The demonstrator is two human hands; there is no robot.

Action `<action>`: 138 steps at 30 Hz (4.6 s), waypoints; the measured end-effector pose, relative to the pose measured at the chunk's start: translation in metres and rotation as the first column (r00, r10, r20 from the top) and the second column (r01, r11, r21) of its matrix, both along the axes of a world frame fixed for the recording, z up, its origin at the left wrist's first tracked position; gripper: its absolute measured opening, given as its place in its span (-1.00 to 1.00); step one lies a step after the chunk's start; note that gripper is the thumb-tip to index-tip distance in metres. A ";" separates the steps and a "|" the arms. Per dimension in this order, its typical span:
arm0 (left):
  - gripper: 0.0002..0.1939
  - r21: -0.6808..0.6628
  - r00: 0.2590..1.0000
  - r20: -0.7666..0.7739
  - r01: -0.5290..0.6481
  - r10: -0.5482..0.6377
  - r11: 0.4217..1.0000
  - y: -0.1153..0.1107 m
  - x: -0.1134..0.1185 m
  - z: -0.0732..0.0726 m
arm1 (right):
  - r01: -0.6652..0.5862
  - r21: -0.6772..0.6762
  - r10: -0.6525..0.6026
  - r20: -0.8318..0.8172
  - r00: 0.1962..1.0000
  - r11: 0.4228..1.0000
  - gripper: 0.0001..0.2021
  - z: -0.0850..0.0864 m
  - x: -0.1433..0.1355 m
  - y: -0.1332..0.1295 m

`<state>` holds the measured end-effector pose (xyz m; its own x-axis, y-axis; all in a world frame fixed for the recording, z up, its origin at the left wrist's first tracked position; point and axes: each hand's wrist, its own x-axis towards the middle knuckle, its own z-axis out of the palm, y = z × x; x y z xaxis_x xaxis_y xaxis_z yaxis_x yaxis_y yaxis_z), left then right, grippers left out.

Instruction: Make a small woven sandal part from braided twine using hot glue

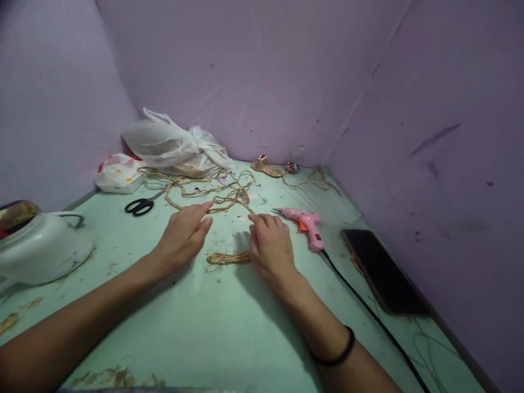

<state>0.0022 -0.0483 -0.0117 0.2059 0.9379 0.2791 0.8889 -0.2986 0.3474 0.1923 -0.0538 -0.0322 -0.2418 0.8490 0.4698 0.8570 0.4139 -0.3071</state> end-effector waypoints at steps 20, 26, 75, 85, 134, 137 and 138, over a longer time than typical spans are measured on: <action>-0.73 -0.363 0.967 0.020 0.242 -0.252 0.900 -0.006 -0.007 0.007 | -0.272 -0.045 0.258 -0.201 0.945 0.961 -0.82 0.010 0.023 -0.001; -0.84 -0.350 0.935 -0.168 0.239 -0.312 0.905 -0.014 0.004 0.005 | -0.304 -0.249 0.313 -0.004 0.950 0.920 -0.79 -0.006 0.023 -0.013; -0.68 -0.223 0.855 0.049 0.513 -0.516 0.829 -0.002 -0.008 -0.006 | -0.223 -0.206 0.194 -0.151 0.969 0.953 -0.59 0.003 0.049 -0.004; -0.87 -0.362 0.924 -0.118 0.302 -0.364 0.882 -0.003 -0.013 0.005 | 0.470 -0.504 -0.538 0.013 0.843 0.725 -0.57 0.016 0.101 0.015; -0.71 -0.580 0.927 0.353 0.320 -0.123 0.749 0.012 -0.013 -0.002 | -0.543 -0.462 -0.224 -0.866 0.447 0.702 -0.83 0.002 0.089 -0.061; -0.71 -0.581 0.928 0.352 0.320 -0.123 0.749 0.011 -0.011 0.000 | -0.526 -0.469 -0.248 -0.865 0.436 0.709 -0.87 0.003 0.087 -0.062; -0.70 -0.582 0.929 0.349 0.316 -0.121 0.749 0.011 -0.010 0.001 | -0.520 -0.474 -0.257 -0.863 0.436 0.711 -0.88 0.003 0.087 -0.062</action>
<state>-0.0074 -0.0378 -0.0109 0.4347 0.8596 -0.2684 0.6650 -0.1055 0.7393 0.2792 -0.1161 -0.0292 -0.2016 0.9731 -0.1113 -0.0674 -0.1271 -0.9896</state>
